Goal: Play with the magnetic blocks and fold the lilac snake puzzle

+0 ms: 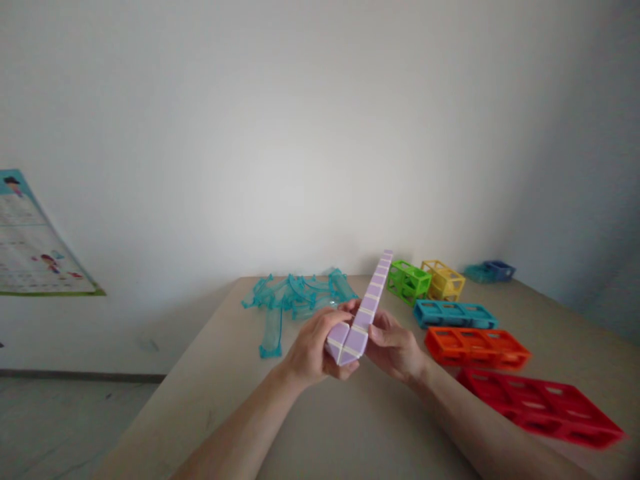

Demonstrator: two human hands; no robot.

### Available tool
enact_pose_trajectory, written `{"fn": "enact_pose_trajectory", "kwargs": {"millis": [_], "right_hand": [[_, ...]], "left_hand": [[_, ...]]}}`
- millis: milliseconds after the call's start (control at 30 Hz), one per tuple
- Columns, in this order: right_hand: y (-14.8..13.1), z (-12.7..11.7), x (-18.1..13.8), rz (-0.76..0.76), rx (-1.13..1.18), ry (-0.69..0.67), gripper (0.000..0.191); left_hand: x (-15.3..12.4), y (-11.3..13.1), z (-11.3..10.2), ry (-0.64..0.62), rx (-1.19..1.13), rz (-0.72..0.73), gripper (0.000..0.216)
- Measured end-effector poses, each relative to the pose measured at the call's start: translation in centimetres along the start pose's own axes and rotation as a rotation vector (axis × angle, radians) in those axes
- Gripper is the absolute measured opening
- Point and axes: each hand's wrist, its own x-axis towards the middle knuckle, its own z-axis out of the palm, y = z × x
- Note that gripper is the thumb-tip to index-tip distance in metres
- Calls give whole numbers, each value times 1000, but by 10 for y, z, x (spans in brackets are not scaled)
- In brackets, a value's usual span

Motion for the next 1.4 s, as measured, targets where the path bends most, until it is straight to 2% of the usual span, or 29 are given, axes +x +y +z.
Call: {"fn": "enact_pose_trajectory", "kwargs": {"millis": [67, 100, 200, 300, 467, 633, 700, 833, 933, 1000, 1067, 1133, 1233, 1400], "right_hand": [[1, -2, 2, -19, 32, 56, 38], [1, -3, 3, -30, 44, 100, 35], [2, -4, 7, -60, 34, 212, 25], [3, -4, 10, -72, -11, 223, 25], [4, -3, 10, -44, -33, 243, 30], [2, -3, 9, -88, -40, 349, 27], [2, -4, 10, -136, -81, 382, 28], [5, -8, 11, -209, -125, 404, 24], [7, -11, 8, -222, -152, 387, 25], [7, -12, 4, -208, -240, 298, 25], [5, -11, 0, -191, -387, 186, 25], [2, -8, -4, -204, -536, 138, 22], [-1, -3, -7, -282, -687, 191, 15], [0, -1, -8, -331, -827, 270, 15]], "left_hand": [[-1, 0, 2, 63, -69, -20, 50], [-1, 1, 3, 86, -127, -76, 45], [2, 6, 9, 88, -445, -390, 41], [7, 9, 15, 89, -810, -621, 50], [13, 10, 21, 133, -1058, -744, 50], [14, 8, 18, 152, -1212, -855, 55], [12, 5, 16, 111, -1315, -908, 56], [8, 2, 13, -49, -1477, -955, 59], [7, 3, 14, -123, -1473, -970, 58], [8, 5, 15, -162, -1407, -1005, 58], [10, 7, 15, -170, -1277, -1033, 62], [11, 9, 14, -154, -1107, -1022, 65], [12, 13, 14, -117, -937, -977, 61], [14, 17, 17, -32, -882, -961, 50]]}}
